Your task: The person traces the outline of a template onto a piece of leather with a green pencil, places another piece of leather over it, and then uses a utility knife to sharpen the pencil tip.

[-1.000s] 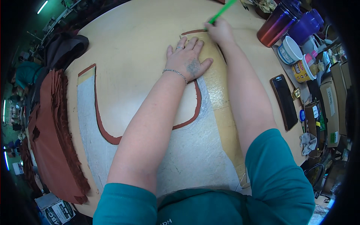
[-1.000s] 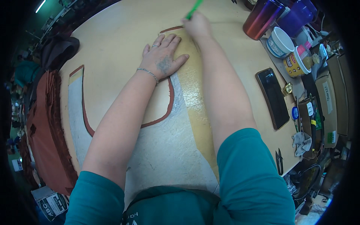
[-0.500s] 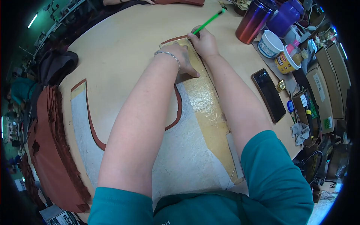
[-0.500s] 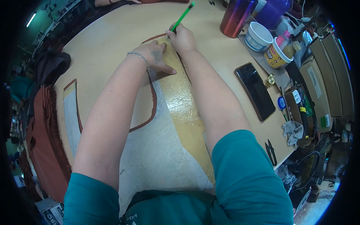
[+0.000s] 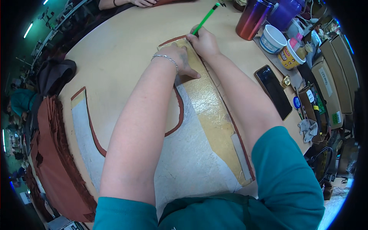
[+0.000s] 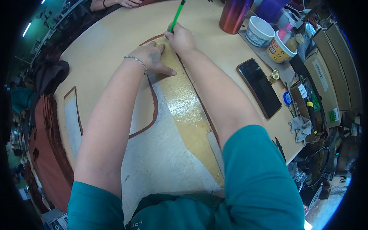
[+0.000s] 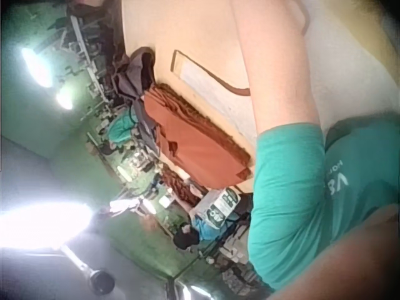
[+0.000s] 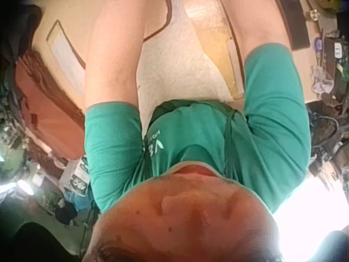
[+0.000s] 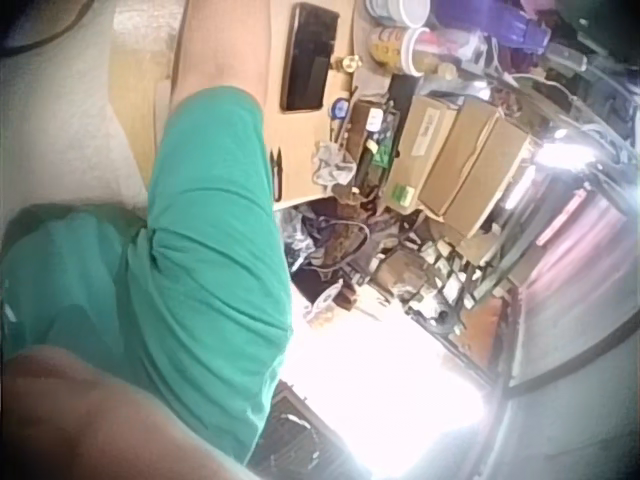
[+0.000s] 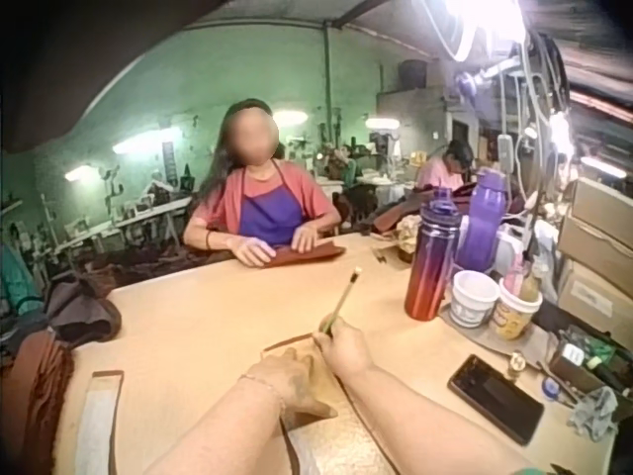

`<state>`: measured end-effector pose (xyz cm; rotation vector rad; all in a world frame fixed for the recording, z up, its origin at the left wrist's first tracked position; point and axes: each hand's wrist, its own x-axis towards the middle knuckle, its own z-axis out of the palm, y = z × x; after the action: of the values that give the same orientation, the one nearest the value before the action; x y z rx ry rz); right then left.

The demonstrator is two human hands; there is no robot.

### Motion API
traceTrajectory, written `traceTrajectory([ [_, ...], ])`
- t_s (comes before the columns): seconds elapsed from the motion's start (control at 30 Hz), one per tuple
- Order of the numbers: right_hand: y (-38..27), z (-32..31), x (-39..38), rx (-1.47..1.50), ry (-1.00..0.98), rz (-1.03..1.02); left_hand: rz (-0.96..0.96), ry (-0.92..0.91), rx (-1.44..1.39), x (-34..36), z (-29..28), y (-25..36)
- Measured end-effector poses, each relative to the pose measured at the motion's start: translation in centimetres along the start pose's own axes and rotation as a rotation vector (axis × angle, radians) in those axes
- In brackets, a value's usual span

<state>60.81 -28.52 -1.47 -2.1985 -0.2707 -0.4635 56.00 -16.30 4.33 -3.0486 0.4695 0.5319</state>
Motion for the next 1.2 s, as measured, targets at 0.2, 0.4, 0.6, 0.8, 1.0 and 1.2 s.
traceTrajectory([
  [0.2,-0.9,-4.6,-7.5,0.087,-0.197,-0.01,-0.053,-0.141,-0.016,-0.6,-0.5,-0.8],
  [0.4,-0.3,0.5,1.3,-0.039,-0.018,-0.012,0.008,-0.006,0.004,0.1,0.0,0.0],
  [0.6,-3.7,-5.0,-9.9,-0.014,-0.186,-0.151,-0.043,-0.039,-0.039,-0.9,0.0,-0.7],
  [0.8,-0.5,-9.8,-12.6,0.567,0.166,0.143,-0.1,0.03,-0.003,0.2,2.8,-2.0],
  [1.0,1.4,-4.3,-7.5,0.654,-0.007,0.305,-0.054,-0.042,0.011,-0.8,-0.1,0.3],
  [1.2,2.6,-0.2,-0.3,0.464,0.018,0.313,-0.071,-0.114,0.04,0.1,-0.9,0.4],
])
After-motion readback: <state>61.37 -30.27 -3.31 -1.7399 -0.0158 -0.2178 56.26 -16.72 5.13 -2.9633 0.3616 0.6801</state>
